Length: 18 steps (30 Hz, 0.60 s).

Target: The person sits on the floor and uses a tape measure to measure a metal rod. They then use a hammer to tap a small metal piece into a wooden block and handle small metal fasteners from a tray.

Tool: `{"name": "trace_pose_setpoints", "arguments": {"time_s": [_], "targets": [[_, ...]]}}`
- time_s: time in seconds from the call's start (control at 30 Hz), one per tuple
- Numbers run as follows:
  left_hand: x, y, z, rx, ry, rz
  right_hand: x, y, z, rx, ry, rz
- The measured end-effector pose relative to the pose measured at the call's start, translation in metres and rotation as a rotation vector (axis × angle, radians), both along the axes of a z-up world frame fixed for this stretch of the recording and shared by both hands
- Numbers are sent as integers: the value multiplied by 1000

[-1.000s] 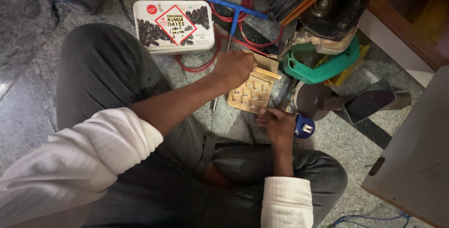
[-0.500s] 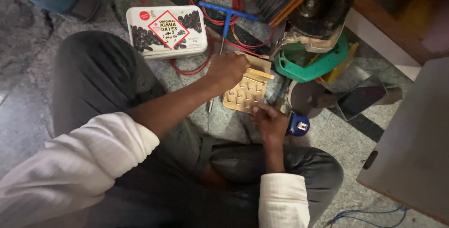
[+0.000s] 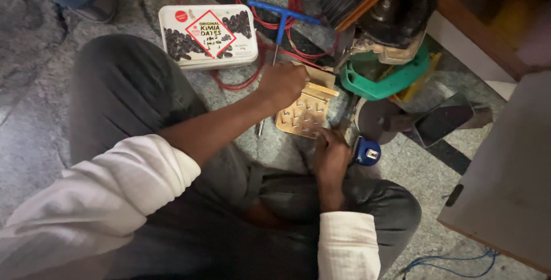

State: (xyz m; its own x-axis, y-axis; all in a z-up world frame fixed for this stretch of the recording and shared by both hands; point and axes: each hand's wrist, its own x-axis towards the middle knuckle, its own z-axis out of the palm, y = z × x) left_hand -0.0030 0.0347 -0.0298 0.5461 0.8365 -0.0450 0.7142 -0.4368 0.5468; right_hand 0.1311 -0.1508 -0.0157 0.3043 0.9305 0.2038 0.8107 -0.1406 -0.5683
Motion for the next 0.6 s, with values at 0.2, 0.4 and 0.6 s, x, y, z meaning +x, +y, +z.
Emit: {"name": "trace_pose_setpoints", "arguments": {"time_s": [0.2,0.4,0.6], "targets": [[0,-1,-1,27,-3,-4,-6,0,4,-27,-81,26],[0,0,-3,-8,-17,6,-5,1,-5,63,-85,31],[0,-1,-9,54,-51,-9,-7,1,-13,59,-158,-28]]}}
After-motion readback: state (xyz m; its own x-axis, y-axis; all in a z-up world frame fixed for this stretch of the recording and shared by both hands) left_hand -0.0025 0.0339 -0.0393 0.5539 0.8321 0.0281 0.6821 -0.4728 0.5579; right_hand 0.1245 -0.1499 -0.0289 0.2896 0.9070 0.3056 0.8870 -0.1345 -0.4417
